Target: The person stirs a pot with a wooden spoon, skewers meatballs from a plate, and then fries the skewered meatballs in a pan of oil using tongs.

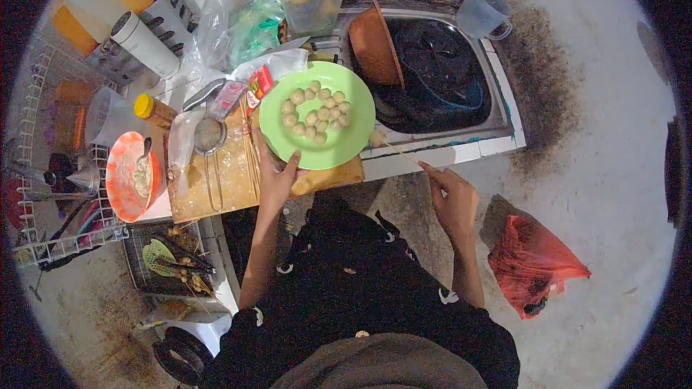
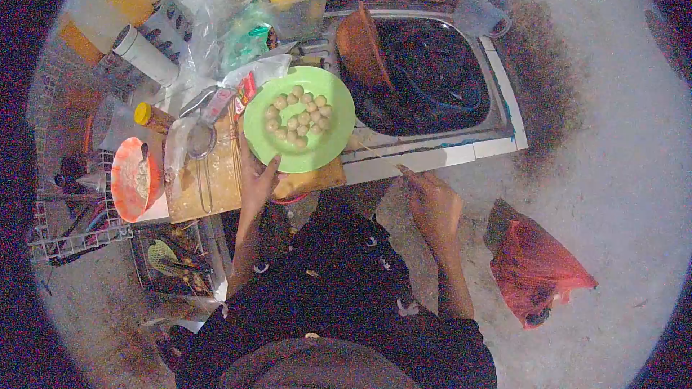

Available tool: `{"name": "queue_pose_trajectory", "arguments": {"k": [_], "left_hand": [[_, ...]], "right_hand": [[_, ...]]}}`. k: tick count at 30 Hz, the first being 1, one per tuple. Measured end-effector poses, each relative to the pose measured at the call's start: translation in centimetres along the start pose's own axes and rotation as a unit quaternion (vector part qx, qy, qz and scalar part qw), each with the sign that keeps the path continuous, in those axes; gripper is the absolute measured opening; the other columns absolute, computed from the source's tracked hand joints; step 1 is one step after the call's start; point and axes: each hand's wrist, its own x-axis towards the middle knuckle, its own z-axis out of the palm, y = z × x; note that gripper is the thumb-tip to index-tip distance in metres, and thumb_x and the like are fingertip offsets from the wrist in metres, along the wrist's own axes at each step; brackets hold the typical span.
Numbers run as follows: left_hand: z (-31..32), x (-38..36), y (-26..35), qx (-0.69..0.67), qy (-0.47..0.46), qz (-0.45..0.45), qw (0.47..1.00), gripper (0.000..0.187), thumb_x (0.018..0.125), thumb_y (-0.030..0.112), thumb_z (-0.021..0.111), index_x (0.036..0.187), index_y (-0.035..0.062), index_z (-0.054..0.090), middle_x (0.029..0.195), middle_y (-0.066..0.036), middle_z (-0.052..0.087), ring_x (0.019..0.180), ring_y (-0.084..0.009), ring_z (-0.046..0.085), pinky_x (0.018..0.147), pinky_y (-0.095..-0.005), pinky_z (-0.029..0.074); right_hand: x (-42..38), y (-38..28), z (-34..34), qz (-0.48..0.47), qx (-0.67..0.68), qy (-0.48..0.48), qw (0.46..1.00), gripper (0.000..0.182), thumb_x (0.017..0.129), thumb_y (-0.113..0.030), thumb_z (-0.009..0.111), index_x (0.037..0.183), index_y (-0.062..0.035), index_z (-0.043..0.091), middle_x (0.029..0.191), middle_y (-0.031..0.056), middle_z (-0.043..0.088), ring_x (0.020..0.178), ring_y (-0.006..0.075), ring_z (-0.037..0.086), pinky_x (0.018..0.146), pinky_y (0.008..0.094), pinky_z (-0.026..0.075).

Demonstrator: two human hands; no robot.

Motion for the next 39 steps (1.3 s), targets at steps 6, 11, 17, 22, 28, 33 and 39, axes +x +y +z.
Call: {"name": "queue_pose_trajectory", "arguments": {"k": [6,11,17,22,28,33,39], "left_hand": [[-0.2,0.0,-0.4,-0.005,0.002,-0.007,1.000,0.081,0.077,-0.007,0.048,0.132,0.0084,-0.010,0.127,-0.021,0.027,0.097,-0.0243,0.050,0.062,-0.0261,0.054],[0.0,-0.1,0.1,0.003,0.005,-0.016,1.000,0.083,0.077,-0.008,0.048,0.132,0.0091,-0.012,0.126,-0.021,0.029,0.095,-0.0241,0.052,0.062,-0.0260,0.054],[-0.1,0.0,-0.4,-0.016,0.006,-0.003,1.000,0.083,0.077,-0.009,0.048,0.132,0.0094,-0.011,0.127,-0.021,0.028,0.096,-0.0238,0.051,0.061,-0.0261,0.054],[-0.1,0.0,-0.4,-0.007,0.002,0.007,1.000,0.082,0.077,-0.009,0.048,0.132,0.0094,-0.010,0.127,-0.020,0.028,0.096,-0.0235,0.050,0.062,-0.0264,0.054],[-0.1,-0.2,0.0,-0.011,0.004,-0.004,1.000,0.082,0.077,-0.008,0.048,0.132,0.0084,-0.010,0.126,-0.021,0.029,0.095,-0.0223,0.051,0.061,-0.0257,0.054],[-0.1,0.0,-0.6,-0.004,-0.002,0.032,0.999,0.082,0.078,-0.007,0.048,0.132,0.0088,-0.011,0.125,-0.020,0.031,0.094,-0.0218,0.052,0.061,-0.0256,0.054],[-0.1,0.1,-0.5,-0.005,-0.006,0.023,1.000,0.081,0.078,-0.007,0.047,0.132,0.0089,-0.012,0.125,-0.020,0.030,0.095,-0.0219,0.052,0.062,-0.0256,0.053]], "right_hand": [[0.1,0.1,0.1,-0.004,0.009,0.001,1.000,0.030,0.076,-0.008,0.053,0.102,-0.0212,0.061,0.057,0.0063,0.046,0.050,0.0204,0.049,0.048,0.0313,0.038],[0.8,0.1,-0.8,0.015,-0.034,-0.098,0.994,0.041,0.071,-0.012,0.055,0.110,-0.0244,0.054,0.069,0.0057,0.051,0.067,0.0230,0.055,0.057,0.0349,0.045],[1.3,0.1,-0.7,-0.015,-0.057,-0.081,0.995,0.037,0.071,-0.013,0.054,0.108,-0.0219,0.055,0.068,0.0056,0.050,0.064,0.0224,0.055,0.056,0.0345,0.045],[1.7,-0.1,-0.1,-0.031,-0.038,-0.026,0.998,0.029,0.076,-0.012,0.053,0.104,-0.0205,0.059,0.059,0.0066,0.045,0.054,0.0220,0.051,0.051,0.0338,0.040],[2.1,-0.6,1.4,-0.035,-0.024,-0.050,0.998,0.036,0.069,-0.013,0.055,0.104,-0.0214,0.057,0.066,0.0056,0.051,0.060,0.0230,0.054,0.051,0.0349,0.044],[2.5,-0.3,3.0,-0.026,-0.013,-0.035,0.999,0.032,0.071,-0.013,0.055,0.102,-0.0212,0.059,0.067,0.0059,0.052,0.060,0.0237,0.055,0.050,0.0351,0.044],[2.9,-1.0,3.5,-0.017,0.009,-0.018,1.000,0.029,0.072,-0.013,0.054,0.099,-0.0198,0.061,0.067,0.0075,0.052,0.062,0.0242,0.055,0.052,0.0347,0.045]]}}
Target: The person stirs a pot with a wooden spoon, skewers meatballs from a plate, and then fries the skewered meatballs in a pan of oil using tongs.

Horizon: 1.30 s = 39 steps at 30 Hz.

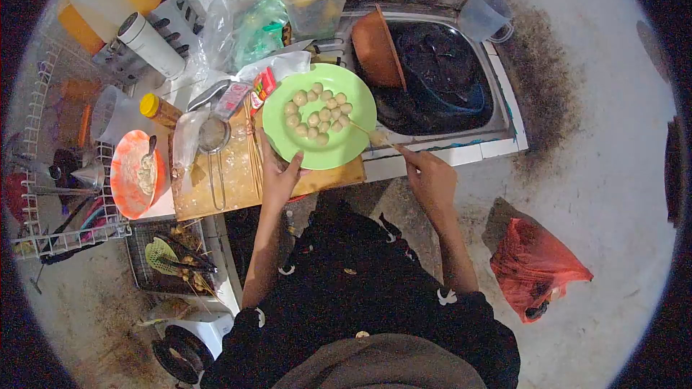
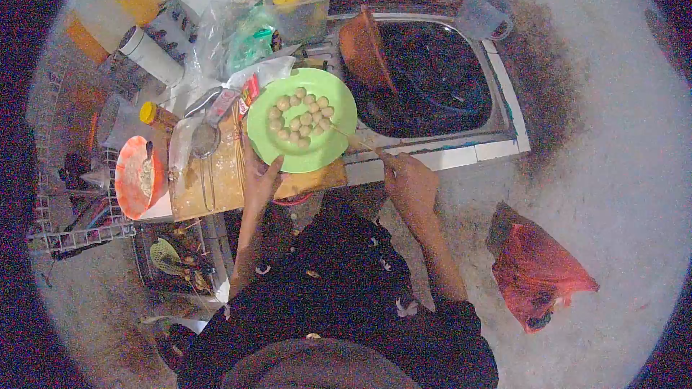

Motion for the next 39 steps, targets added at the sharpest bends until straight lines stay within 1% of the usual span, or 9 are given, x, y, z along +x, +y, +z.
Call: {"name": "queue_pose_trajectory", "arguments": {"k": [4,6,11,13,18,21,24,34,39], "left_hand": [[0.2,-0.1,0.4,0.011,0.002,-0.005,1.000,0.081,0.078,-0.007,0.047,0.132,0.0089,-0.011,0.127,-0.020,0.028,0.096,-0.0225,0.051,0.062,-0.0258,0.053],[-0.2,0.1,-0.6,0.011,-0.005,0.010,1.000,0.082,0.078,-0.008,0.047,0.132,0.0089,-0.011,0.127,-0.020,0.028,0.095,-0.0225,0.052,0.061,-0.0259,0.054],[0.1,0.0,0.1,0.005,0.018,0.016,1.000,0.082,0.077,-0.009,0.047,0.132,0.0086,-0.012,0.126,-0.021,0.028,0.093,-0.0231,0.053,0.061,-0.0263,0.054],[0.0,0.0,0.0,-0.006,0.014,0.009,1.000,0.082,0.077,-0.009,0.047,0.132,0.0085,-0.011,0.126,-0.021,0.028,0.093,-0.0237,0.053,0.061,-0.0268,0.054],[-0.3,0.1,-0.4,-0.020,-0.010,0.037,0.999,0.081,0.078,-0.009,0.045,0.132,0.0091,-0.012,0.128,-0.019,0.025,0.098,-0.0246,0.051,0.063,-0.0283,0.054],[-0.3,0.0,-0.6,-0.028,-0.009,0.021,0.999,0.081,0.078,-0.010,0.045,0.132,0.0097,-0.013,0.131,-0.019,0.023,0.101,-0.0252,0.049,0.066,-0.0291,0.054],[-0.2,-0.2,-0.1,0.002,0.020,-0.008,1.000,0.081,0.078,-0.010,0.045,0.132,0.0098,-0.013,0.132,-0.019,0.019,0.101,-0.0254,0.049,0.066,-0.0290,0.054],[-0.6,0.0,-0.9,0.024,0.002,0.033,0.999,0.082,0.078,-0.008,0.046,0.132,0.0116,-0.012,0.133,-0.020,0.018,0.101,-0.0252,0.049,0.064,-0.0283,0.054],[-0.5,-0.1,-0.5,0.022,0.005,0.024,0.999,0.083,0.078,-0.007,0.046,0.132,0.0122,-0.013,0.132,-0.019,0.021,0.100,-0.0248,0.049,0.064,-0.0278,0.054]], "right_hand": [[0.0,-0.2,-0.2,0.013,-0.005,-0.017,1.000,0.030,0.071,-0.012,0.054,0.100,-0.0190,0.060,0.068,0.0082,0.053,0.063,0.0249,0.056,0.055,0.0355,0.045],[0.1,0.2,-0.4,-0.011,0.006,0.005,1.000,0.024,0.076,-0.012,0.054,0.099,-0.0172,0.062,0.067,0.0087,0.056,0.061,0.0256,0.056,0.054,0.0349,0.043],[1.6,0.3,-3.3,-0.042,0.086,0.061,0.994,0.020,0.078,-0.014,0.054,0.096,-0.0165,0.063,0.069,0.0104,0.058,0.061,0.0264,0.056,0.054,0.0344,0.042],[3.3,-1.7,-6.0,-0.026,0.019,-0.014,0.999,0.020,0.078,-0.014,0.053,0.095,-0.0168,0.064,0.068,0.0096,0.058,0.060,0.0257,0.056,0.054,0.0338,0.042],[7.5,-4.3,-4.3,-0.173,-0.056,0.014,0.983,0.023,0.073,-0.014,0.053,0.093,-0.0206,0.064,0.062,0.0048,0.052,0.059,0.0227,0.056,0.051,0.0345,0.043],[9.3,-5.4,-2.8,-0.218,-0.081,0.013,0.973,0.022,0.073,-0.016,0.054,0.092,-0.0211,0.064,0.062,0.0043,0.053,0.059,0.0222,0.057,0.049,0.0339,0.044],[10.2,-6.1,-2.3,-0.243,-0.107,0.016,0.964,0.021,0.074,-0.018,0.053,0.091,-0.0221,0.065,0.062,0.0040,0.054,0.057,0.0217,0.057,0.048,0.0332,0.045],[11.8,-6.9,-2.3,-0.269,-0.174,-0.019,0.947,0.022,0.075,-0.017,0.051,0.091,-0.0207,0.065,0.063,0.0051,0.056,0.057,0.0218,0.058,0.048,0.0339,0.045],[12.7,-8.7,-3.1,-0.295,-0.247,-0.038,0.922,0.016,0.070,-0.012,0.053,0.079,-0.0162,0.066,0.061,0.0071,0.057,0.059,0.0235,0.059,0.048,0.0342,0.046]]}}
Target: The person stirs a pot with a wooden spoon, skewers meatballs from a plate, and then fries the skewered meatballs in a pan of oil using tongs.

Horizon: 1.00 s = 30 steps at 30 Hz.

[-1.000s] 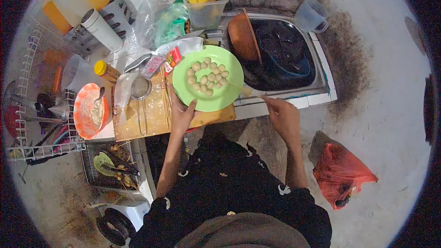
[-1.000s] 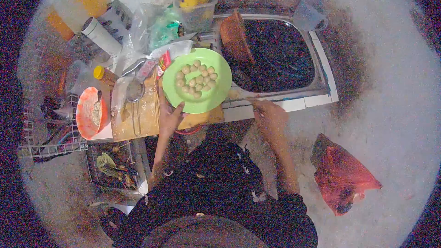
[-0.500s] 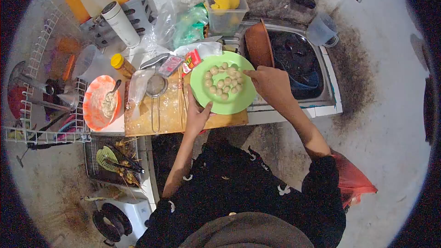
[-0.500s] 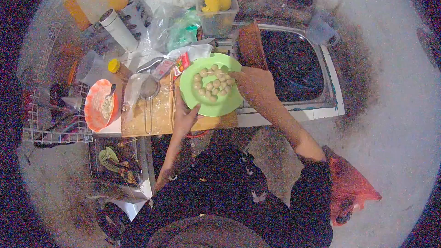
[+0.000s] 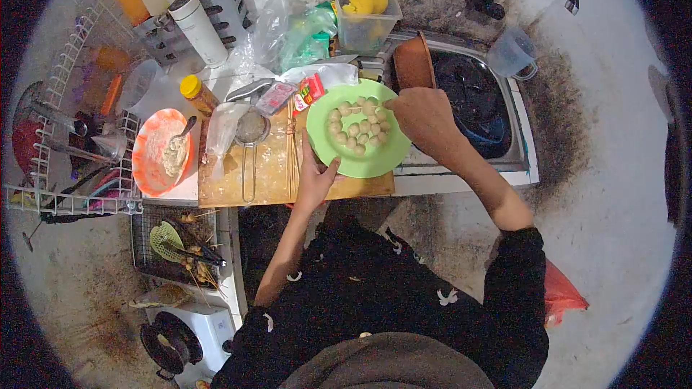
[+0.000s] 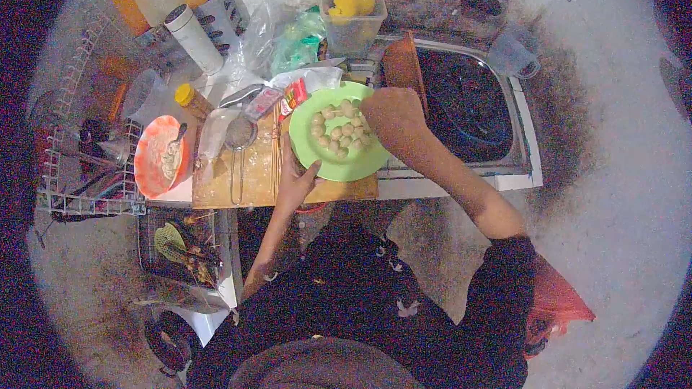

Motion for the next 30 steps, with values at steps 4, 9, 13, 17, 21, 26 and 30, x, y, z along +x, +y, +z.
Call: {"name": "queue_pose_trajectory", "arguments": {"k": [4,9,13,17,21,26,30], "left_hand": [[0.0,0.0,0.2,-0.006,-0.003,-0.011,1.000,0.084,0.078,-0.007,0.047,0.132,0.0127,-0.014,0.131,-0.019,0.021,0.100,-0.0243,0.049,0.064,-0.0277,0.054],[0.1,0.0,0.5,-0.021,-0.003,-0.018,1.000,0.084,0.079,-0.006,0.047,0.132,0.0145,-0.014,0.132,-0.019,0.020,0.100,-0.0239,0.049,0.064,-0.0273,0.053],[-0.1,0.1,-0.2,-0.007,-0.007,-0.015,1.000,0.084,0.079,-0.006,0.048,0.132,0.0159,-0.013,0.133,-0.018,0.020,0.101,-0.0243,0.048,0.064,-0.0273,0.053],[0.2,0.0,0.3,-0.018,0.006,-0.017,1.000,0.085,0.077,-0.007,0.048,0.133,0.0148,-0.012,0.133,-0.018,0.020,0.101,-0.0245,0.048,0.063,-0.0275,0.053],[0.1,0.1,-0.3,-0.006,0.010,0.005,1.000,0.083,0.076,-0.010,0.046,0.133,0.0112,-0.011,0.132,-0.019,0.021,0.101,-0.0250,0.048,0.063,-0.0273,0.054],[0.2,0.1,-0.5,-0.021,0.017,-0.005,1.000,0.081,0.077,-0.011,0.045,0.132,0.0090,-0.010,0.131,-0.019,0.021,0.102,-0.0250,0.048,0.065,-0.0278,0.054],[0.1,0.1,-0.6,-0.030,0.012,-0.007,0.999,0.081,0.077,-0.009,0.046,0.132,0.0082,-0.010,0.130,-0.020,0.022,0.102,-0.0250,0.048,0.064,-0.0275,0.054]], "right_hand": [[1.4,-0.7,-1.1,-0.049,0.025,0.029,0.998,0.010,0.066,-0.011,0.055,0.070,-0.0110,0.064,0.058,0.0079,0.056,0.059,0.0235,0.060,0.049,0.0339,0.046],[2.7,-2.3,-1.0,-0.120,-0.036,0.045,0.991,0.008,0.064,-0.014,0.057,0.067,-0.0117,0.063,0.063,0.0064,0.061,0.059,0.0192,0.061,0.046,0.0315,0.043],[2.0,-1.7,-0.4,-0.078,-0.015,0.009,0.997,0.012,0.063,-0.011,0.056,0.071,-0.0108,0.065,0.059,0.0089,0.059,0.059,0.0220,0.060,0.049,0.0329,0.046],[-1.7,1.0,2.4,0.049,0.123,0.039,0.990,0.020,0.074,-0.016,0.050,0.087,-0.0178,0.065,0.064,0.0081,0.058,0.061,0.0253,0.059,0.052,0.0346,0.046],[-7.5,1.6,0.3,0.152,0.192,-0.004,0.970,0.023,0.078,-0.017,0.049,0.096,-0.0193,0.063,0.067,0.0089,0.057,0.063,0.0279,0.057,0.055,0.0357,0.044],[-14.7,1.0,0.6,0.186,0.224,0.039,0.956,0.023,0.078,-0.014,0.052,0.097,-0.0204,0.062,0.061,0.0087,0.052,0.055,0.0273,0.053,0.050,0.0366,0.040],[-16.7,0.2,-0.3,0.241,0.205,0.014,0.948,0.022,0.078,-0.013,0.052,0.096,-0.0201,0.063,0.058,0.0079,0.048,0.051,0.0253,0.049,0.047,0.0352,0.037]]}}
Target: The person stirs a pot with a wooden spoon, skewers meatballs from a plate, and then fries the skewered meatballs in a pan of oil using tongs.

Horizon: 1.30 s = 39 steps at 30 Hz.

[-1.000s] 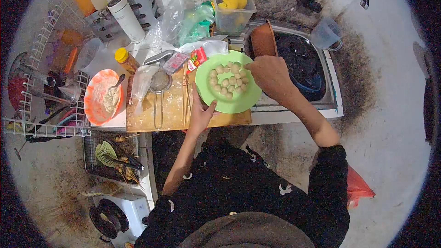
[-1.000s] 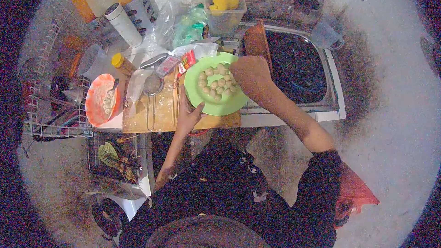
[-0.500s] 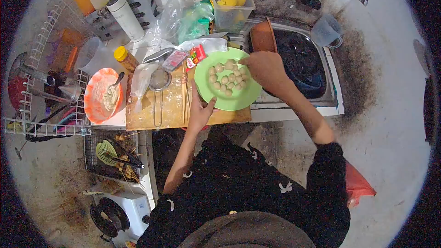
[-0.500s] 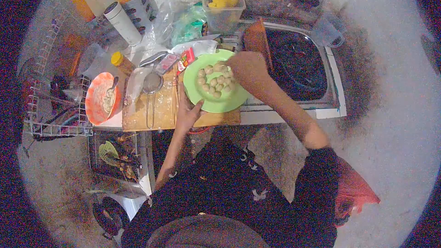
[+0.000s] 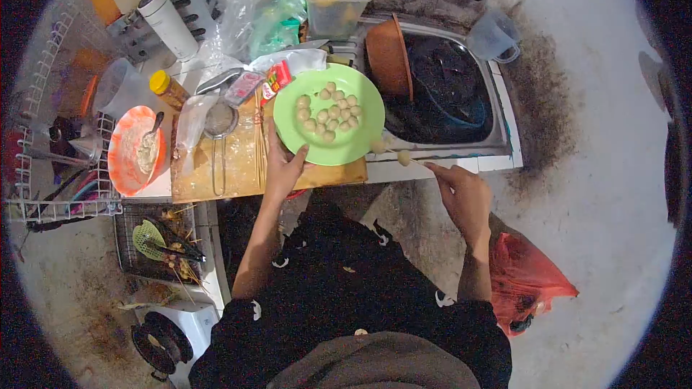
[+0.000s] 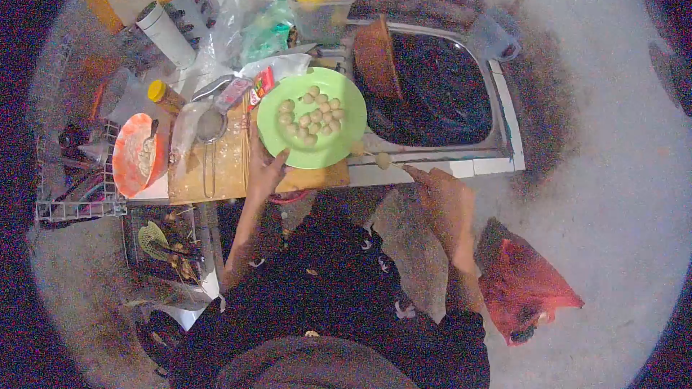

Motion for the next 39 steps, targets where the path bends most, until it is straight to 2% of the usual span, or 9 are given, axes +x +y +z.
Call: {"name": "queue_pose_trajectory", "arguments": {"k": [16,25,27,31,33,35,39], "left_hand": [[0.2,0.0,0.7,0.059,0.002,0.025,0.998,0.080,0.077,-0.008,0.048,0.133,0.0075,-0.007,0.126,-0.019,0.029,0.095,-0.0224,0.052,0.061,-0.0254,0.054],[0.4,0.0,0.8,0.028,0.009,0.007,1.000,0.080,0.076,-0.008,0.048,0.133,0.0076,-0.007,0.124,-0.019,0.032,0.095,-0.0217,0.052,0.060,-0.0249,0.054],[0.5,-0.1,1.0,0.035,0.010,0.018,0.999,0.080,0.076,-0.008,0.048,0.133,0.0081,-0.007,0.125,-0.019,0.031,0.095,-0.0216,0.052,0.059,-0.0246,0.054],[0.4,-0.1,1.1,0.058,0.003,0.019,0.998,0.081,0.077,-0.007,0.049,0.133,0.0095,-0.007,0.127,-0.019,0.028,0.095,-0.0218,0.052,0.058,-0.0241,0.054],[0.3,0.0,1.0,0.065,0.001,0.016,0.998,0.081,0.077,-0.007,0.049,0.133,0.0090,-0.007,0.127,-0.019,0.027,0.096,-0.0222,0.051,0.058,-0.0241,0.054],[0.2,0.0,0.8,0.071,0.000,0.014,0.997,0.080,0.077,-0.007,0.049,0.133,0.0085,-0.007,0.128,-0.019,0.026,0.097,-0.0226,0.051,0.058,-0.0242,0.054],[0.1,0.1,0.4,0.025,0.002,0.017,1.000,0.080,0.076,-0.007,0.048,0.132,0.0062,-0.007,0.129,-0.020,0.024,0.100,-0.0243,0.050,0.060,-0.0239,0.054]], "right_hand": [[0.9,0.3,0.8,-0.026,-0.012,0.030,0.999,0.024,0.075,-0.010,0.054,0.095,-0.0173,0.063,0.060,0.0070,0.051,0.055,0.0233,0.053,0.050,0.0342,0.041],[2.2,-0.6,0.4,-0.049,-0.086,-0.005,0.995,0.023,0.074,-0.011,0.053,0.094,-0.0184,0.064,0.060,0.0070,0.051,0.057,0.0234,0.054,0.050,0.0346,0.042],[2.3,-0.9,0.4,-0.050,-0.097,-0.047,0.993,0.030,0.073,-0.009,0.049,0.099,-0.0193,0.060,0.069,0.0065,0.056,0.064,0.0231,0.059,0.051,0.0356,0.047],[2.3,-0.8,1.2,-0.051,-0.105,-0.051,0.992,0.030,0.074,-0.011,0.049,0.100,-0.0201,0.060,0.070,0.0064,0.057,0.064,0.0227,0.059,0.051,0.0353,0.047],[2.3,-0.6,1.7,-0.049,-0.064,0.000,0.997,0.024,0.074,-0.011,0.053,0.094,-0.0188,0.063,0.060,0.0070,0.051,0.057,0.0237,0.054,0.051,0.0348,0.042],[2.4,-0.5,1.7,-0.045,-0.060,-0.001,0.997,0.023,0.074,-0.011,0.054,0.094,-0.0186,0.063,0.060,0.0071,0.051,0.058,0.0237,0.054,0.051,0.0348,0.041],[2.6,-0.1,1.0,-0.061,-0.027,0.022,0.998,0.023,0.074,-0.011,0.054,0.095,-0.0186,0.063,0.061,0.0073,0.051,0.059,0.0235,0.055,0.051,0.0350,0.041]]}}
